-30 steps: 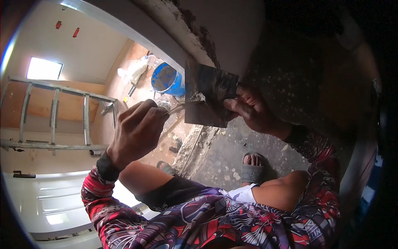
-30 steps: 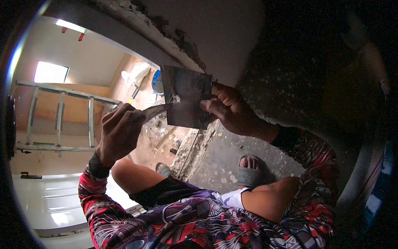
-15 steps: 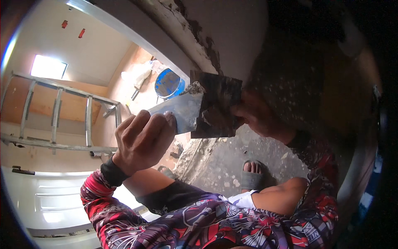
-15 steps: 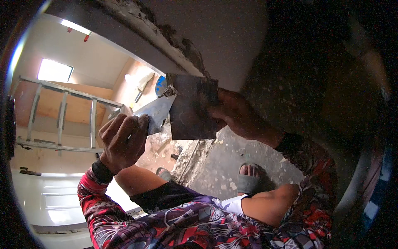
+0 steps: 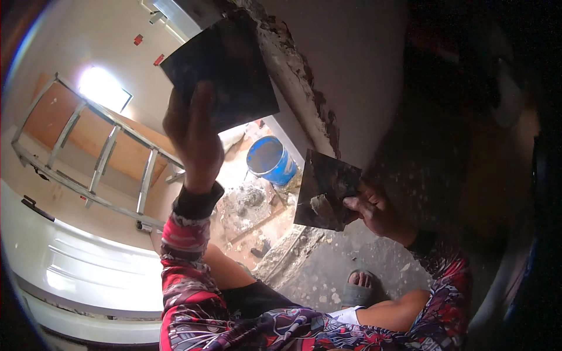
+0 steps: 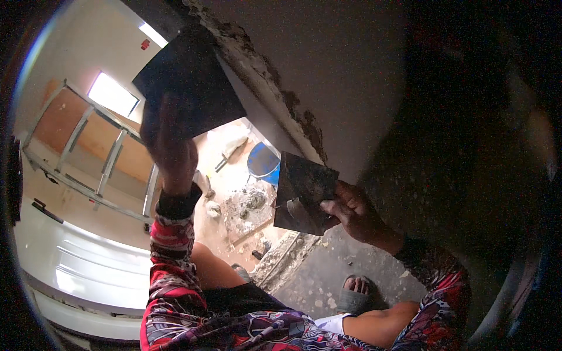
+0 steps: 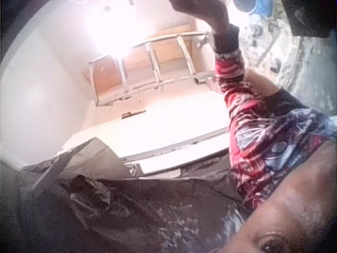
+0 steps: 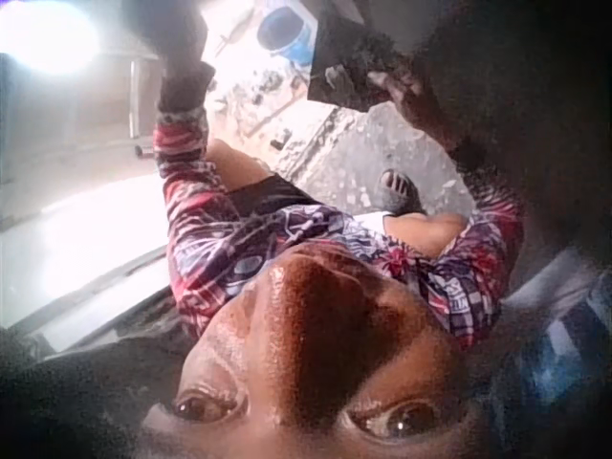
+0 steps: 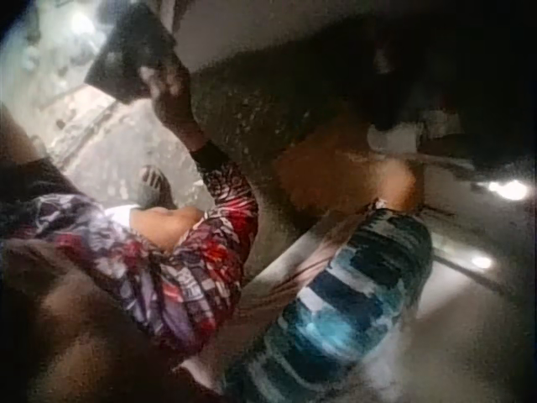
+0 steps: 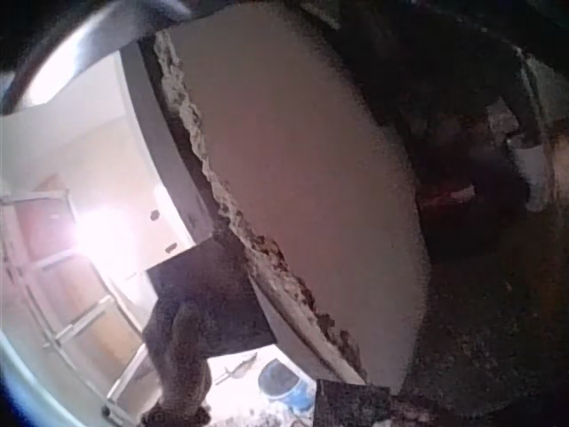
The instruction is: The person applies plaster to a doorframe using putty knives, hangs a black plastic sheet over the opening, and scoops and applies more plaster compound onto the wall with the putty knives.
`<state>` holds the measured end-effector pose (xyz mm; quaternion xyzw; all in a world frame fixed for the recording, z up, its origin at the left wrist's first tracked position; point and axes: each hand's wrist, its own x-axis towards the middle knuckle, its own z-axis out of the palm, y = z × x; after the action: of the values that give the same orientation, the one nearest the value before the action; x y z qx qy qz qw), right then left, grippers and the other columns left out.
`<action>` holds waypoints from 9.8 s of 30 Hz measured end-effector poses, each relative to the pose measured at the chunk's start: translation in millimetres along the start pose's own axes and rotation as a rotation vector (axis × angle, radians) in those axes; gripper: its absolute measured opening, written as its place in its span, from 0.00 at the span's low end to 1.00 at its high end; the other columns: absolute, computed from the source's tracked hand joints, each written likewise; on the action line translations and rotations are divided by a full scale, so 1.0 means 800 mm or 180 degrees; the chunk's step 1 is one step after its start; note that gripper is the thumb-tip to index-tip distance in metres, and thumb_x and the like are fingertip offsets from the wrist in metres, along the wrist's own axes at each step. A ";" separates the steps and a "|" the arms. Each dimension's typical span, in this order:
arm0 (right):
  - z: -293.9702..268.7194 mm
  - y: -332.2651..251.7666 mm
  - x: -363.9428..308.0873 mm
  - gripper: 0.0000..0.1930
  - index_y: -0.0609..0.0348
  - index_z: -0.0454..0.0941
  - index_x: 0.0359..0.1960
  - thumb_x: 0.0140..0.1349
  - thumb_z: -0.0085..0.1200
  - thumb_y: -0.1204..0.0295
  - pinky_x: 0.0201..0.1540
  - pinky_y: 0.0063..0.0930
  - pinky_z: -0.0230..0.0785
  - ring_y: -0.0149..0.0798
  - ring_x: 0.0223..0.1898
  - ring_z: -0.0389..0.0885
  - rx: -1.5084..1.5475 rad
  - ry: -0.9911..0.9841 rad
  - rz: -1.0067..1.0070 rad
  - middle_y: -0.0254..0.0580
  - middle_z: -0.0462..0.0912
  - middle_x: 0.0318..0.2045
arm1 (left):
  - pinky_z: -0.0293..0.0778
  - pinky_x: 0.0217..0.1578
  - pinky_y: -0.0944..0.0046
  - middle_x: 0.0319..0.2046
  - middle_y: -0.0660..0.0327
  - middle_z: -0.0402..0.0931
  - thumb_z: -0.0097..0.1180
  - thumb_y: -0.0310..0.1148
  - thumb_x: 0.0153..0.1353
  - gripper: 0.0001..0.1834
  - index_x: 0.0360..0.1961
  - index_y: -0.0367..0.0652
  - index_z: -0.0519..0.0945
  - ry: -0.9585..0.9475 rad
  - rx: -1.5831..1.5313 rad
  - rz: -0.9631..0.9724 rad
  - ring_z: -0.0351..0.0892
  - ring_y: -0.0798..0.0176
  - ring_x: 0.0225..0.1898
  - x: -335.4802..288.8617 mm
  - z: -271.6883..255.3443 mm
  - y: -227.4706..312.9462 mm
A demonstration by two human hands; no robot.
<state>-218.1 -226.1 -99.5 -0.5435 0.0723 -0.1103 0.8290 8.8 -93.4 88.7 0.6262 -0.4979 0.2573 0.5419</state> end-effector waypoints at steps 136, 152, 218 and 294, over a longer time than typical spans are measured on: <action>-0.013 0.019 0.000 0.17 0.64 0.72 0.54 0.66 0.47 0.71 0.51 0.32 0.72 0.32 0.45 0.79 -0.0130 0.0022 -0.0448 0.42 0.81 0.45 | 0.80 0.35 0.62 0.31 0.51 0.80 0.70 0.29 0.51 0.14 0.38 0.38 0.80 -0.2681 0.4911 0.3798 0.83 0.56 0.29 0.199 -0.040 0.138; -0.022 0.030 0.001 0.15 0.63 0.74 0.52 0.65 0.47 0.73 0.51 0.28 0.72 0.29 0.46 0.78 -0.0247 0.0066 -0.0538 0.39 0.80 0.45 | 0.74 0.23 0.54 0.27 0.55 0.79 0.59 0.37 0.55 0.13 0.38 0.43 0.77 -0.2043 0.5764 0.3799 0.78 0.51 0.19 0.185 -0.001 0.212; -0.053 0.068 0.001 0.20 0.64 0.70 0.58 0.66 0.49 0.69 0.51 0.42 0.78 0.46 0.50 0.80 0.2748 -0.0300 -0.0027 0.50 0.78 0.53 | 0.76 0.44 0.56 0.48 0.52 0.79 0.51 0.28 0.65 0.21 0.59 0.39 0.74 -0.1097 0.3045 0.2870 0.80 0.52 0.44 0.046 -0.088 0.088; 0.066 0.128 0.092 0.07 0.55 0.68 0.42 0.67 0.50 0.70 0.32 0.38 0.80 0.38 0.31 0.83 0.0630 0.0539 0.1599 0.38 0.78 0.33 | 0.76 0.35 0.44 0.34 0.47 0.81 0.52 0.34 0.57 0.13 0.44 0.51 0.80 -0.5998 0.0471 -0.0991 0.81 0.39 0.36 -0.363 -0.209 -0.284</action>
<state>-123.2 -159.1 -172.1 -0.4138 0.2627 0.0471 0.8704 142.0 144.3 -210.6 0.6678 -0.6230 -0.3964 -0.0942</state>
